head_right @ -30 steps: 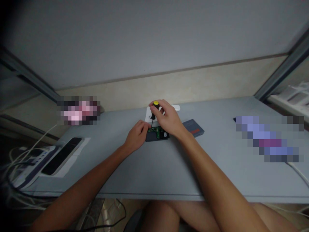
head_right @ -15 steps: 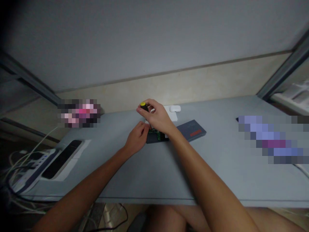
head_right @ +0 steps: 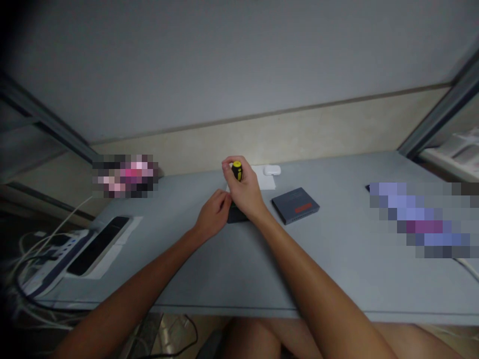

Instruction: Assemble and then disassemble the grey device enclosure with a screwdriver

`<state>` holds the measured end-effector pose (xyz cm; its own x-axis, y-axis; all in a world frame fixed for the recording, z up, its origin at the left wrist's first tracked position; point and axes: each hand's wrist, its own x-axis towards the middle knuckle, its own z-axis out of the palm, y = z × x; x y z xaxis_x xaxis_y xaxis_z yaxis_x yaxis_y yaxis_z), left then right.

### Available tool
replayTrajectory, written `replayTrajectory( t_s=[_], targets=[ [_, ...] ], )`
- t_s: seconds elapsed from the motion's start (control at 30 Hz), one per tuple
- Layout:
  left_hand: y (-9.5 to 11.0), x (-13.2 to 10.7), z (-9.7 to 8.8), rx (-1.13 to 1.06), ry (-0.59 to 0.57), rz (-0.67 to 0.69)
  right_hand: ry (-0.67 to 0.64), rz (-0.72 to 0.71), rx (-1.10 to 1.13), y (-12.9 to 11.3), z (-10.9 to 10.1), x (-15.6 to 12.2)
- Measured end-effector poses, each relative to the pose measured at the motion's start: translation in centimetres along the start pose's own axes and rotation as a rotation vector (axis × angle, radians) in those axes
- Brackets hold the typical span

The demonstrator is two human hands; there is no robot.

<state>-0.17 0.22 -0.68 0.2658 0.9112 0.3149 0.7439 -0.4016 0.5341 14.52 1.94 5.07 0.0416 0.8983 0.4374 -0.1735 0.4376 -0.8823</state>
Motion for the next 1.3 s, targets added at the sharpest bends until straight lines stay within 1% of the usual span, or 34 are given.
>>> replayTrajectory(
  t_s=[0.07, 0.23, 0.33, 0.5, 0.63, 0.73, 0.93, 1.1, 1.3],
  targets=[
    [0.1, 0.0, 0.0, -0.003, 0.006, -0.001, -0.014, 0.034, 0.023, 0.0, 0.1, 0.0],
    [0.1, 0.0, -0.1, -0.011, 0.003, 0.009, -0.058, 0.121, 0.178, 0.0, -0.1, 0.2],
    [0.0, 0.0, -0.1, -0.018, -0.002, 0.019, -0.038, 0.135, 0.218, -0.3, -0.5, 0.3],
    [-0.1, -0.1, -0.1, -0.025, 0.002, -0.004, 0.045, 0.15, 0.263, -0.6, -0.9, 0.5],
    [0.0, -0.1, -0.1, -0.027, -0.003, -0.004, 0.022, 0.181, 0.253, -0.5, -1.0, 0.6],
    [0.0, -0.1, -0.1, -0.025, 0.0, 0.001, 0.001, 0.159, 0.209, -0.7, -0.9, 0.6],
    [0.0, 0.0, -0.1, -0.016, 0.007, -0.001, -0.086, 0.154, 0.209, -1.4, -1.3, 0.9],
    [0.1, 0.0, -0.1, -0.023, 0.016, 0.002, -0.07, 0.198, 0.244, -1.4, -1.5, 0.7],
    [0.1, 0.0, 0.0, -0.025, 0.025, -0.015, -0.062, 0.239, 0.3, -1.4, -1.1, 0.3]
  ],
)
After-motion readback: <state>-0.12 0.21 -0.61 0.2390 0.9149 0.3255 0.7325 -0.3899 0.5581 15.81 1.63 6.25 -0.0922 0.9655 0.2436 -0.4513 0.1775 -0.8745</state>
